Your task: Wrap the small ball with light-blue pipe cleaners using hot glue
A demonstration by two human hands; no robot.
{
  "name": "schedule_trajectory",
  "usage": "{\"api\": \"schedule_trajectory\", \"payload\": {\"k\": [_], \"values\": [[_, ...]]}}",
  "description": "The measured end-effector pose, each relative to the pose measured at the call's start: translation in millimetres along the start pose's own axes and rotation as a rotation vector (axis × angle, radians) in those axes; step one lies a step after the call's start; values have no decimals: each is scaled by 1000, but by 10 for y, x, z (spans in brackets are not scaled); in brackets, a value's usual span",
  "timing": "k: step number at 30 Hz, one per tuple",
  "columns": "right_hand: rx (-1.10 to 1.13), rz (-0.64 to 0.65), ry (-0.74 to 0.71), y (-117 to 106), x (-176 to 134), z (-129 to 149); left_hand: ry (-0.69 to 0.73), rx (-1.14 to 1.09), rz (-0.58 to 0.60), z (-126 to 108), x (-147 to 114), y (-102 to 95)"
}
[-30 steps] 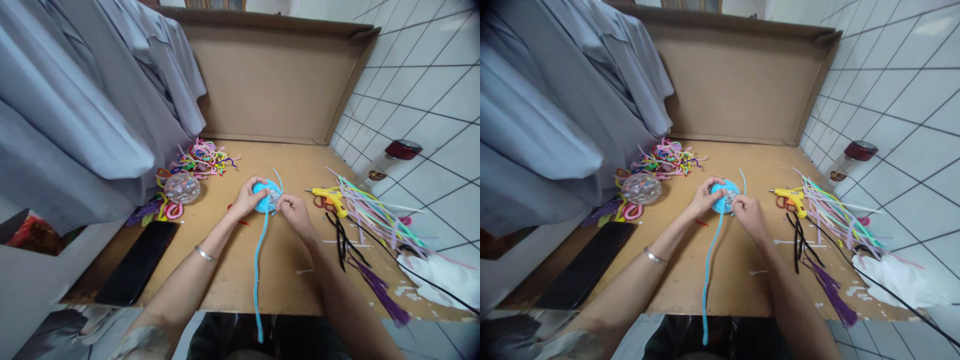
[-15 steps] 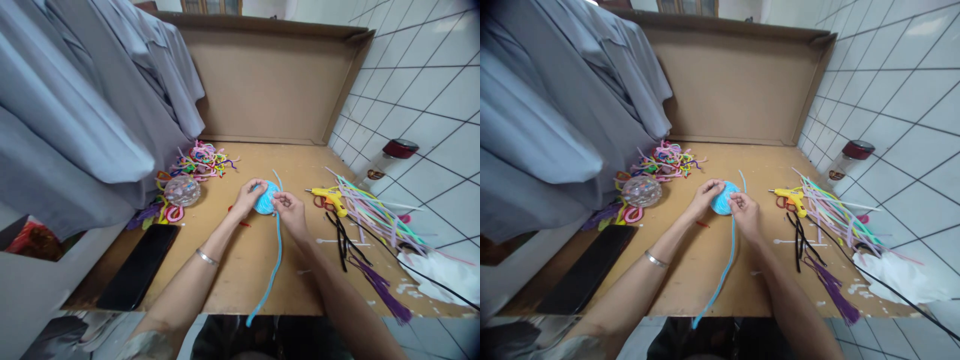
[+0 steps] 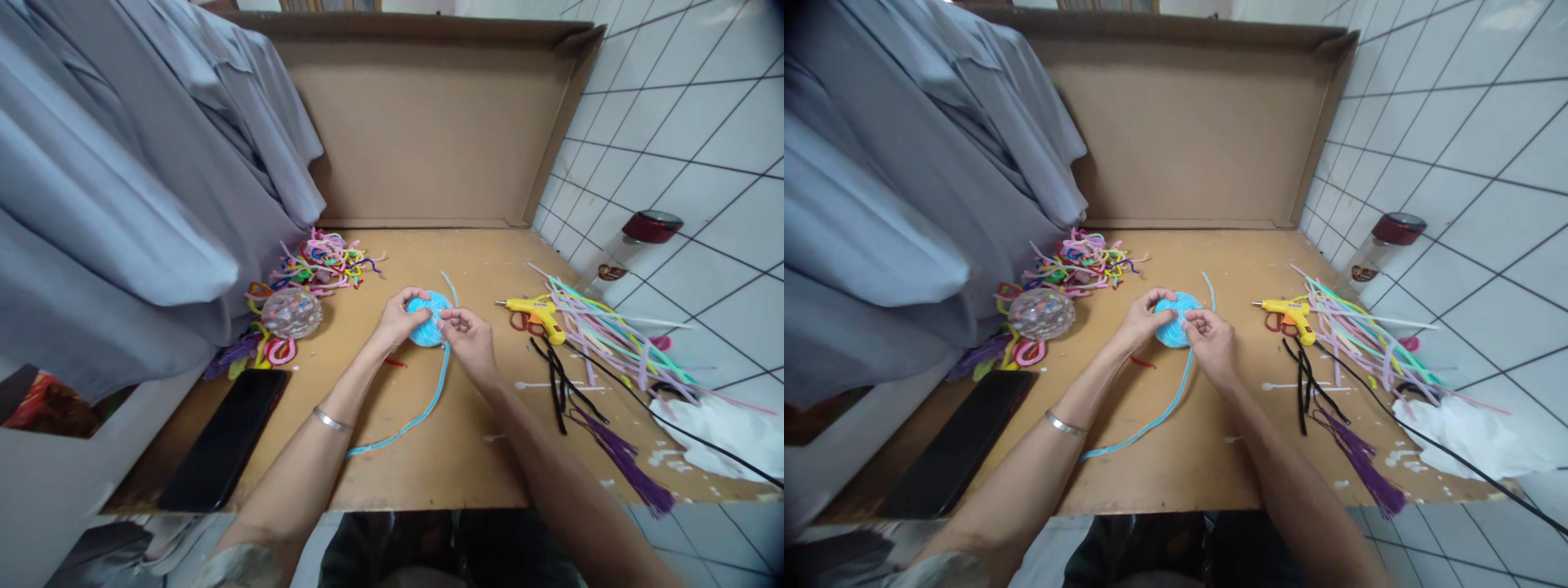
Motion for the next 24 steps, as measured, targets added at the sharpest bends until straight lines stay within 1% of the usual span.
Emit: {"api": "schedule_trajectory", "payload": {"k": [2, 5, 8, 11, 17, 22, 24], "values": [[-45, -12, -29, 4, -13, -11, 8, 34, -20, 2, 3, 10], [-140, -71, -87, 0, -43, -19, 17, 58, -36, 15, 11, 22], [-281, -147, -216, -15, -86, 15, 25, 62, -56, 23, 15, 21], [-399, -185, -318, -29, -121, 62, 39, 64, -64, 17, 10, 16], [-488, -197, -393, -39, -128, 92, 62, 77, -40, 1, -13, 25], [-516, -197, -400, -36, -124, 88, 67, 122, -23, 7, -23, 32], [-523, -187, -407, -34, -128, 91, 76, 150, -36, 11, -29, 48]]}}
Point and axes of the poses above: each hand's wrist, its own x-axis towards the middle knuckle, its own y-axis out of the palm, z = x × y, the point moved 2 cm from there along x, towards the middle knuckle, and after that the axes turned 14 degrees about -x, right-handed, at the moved point
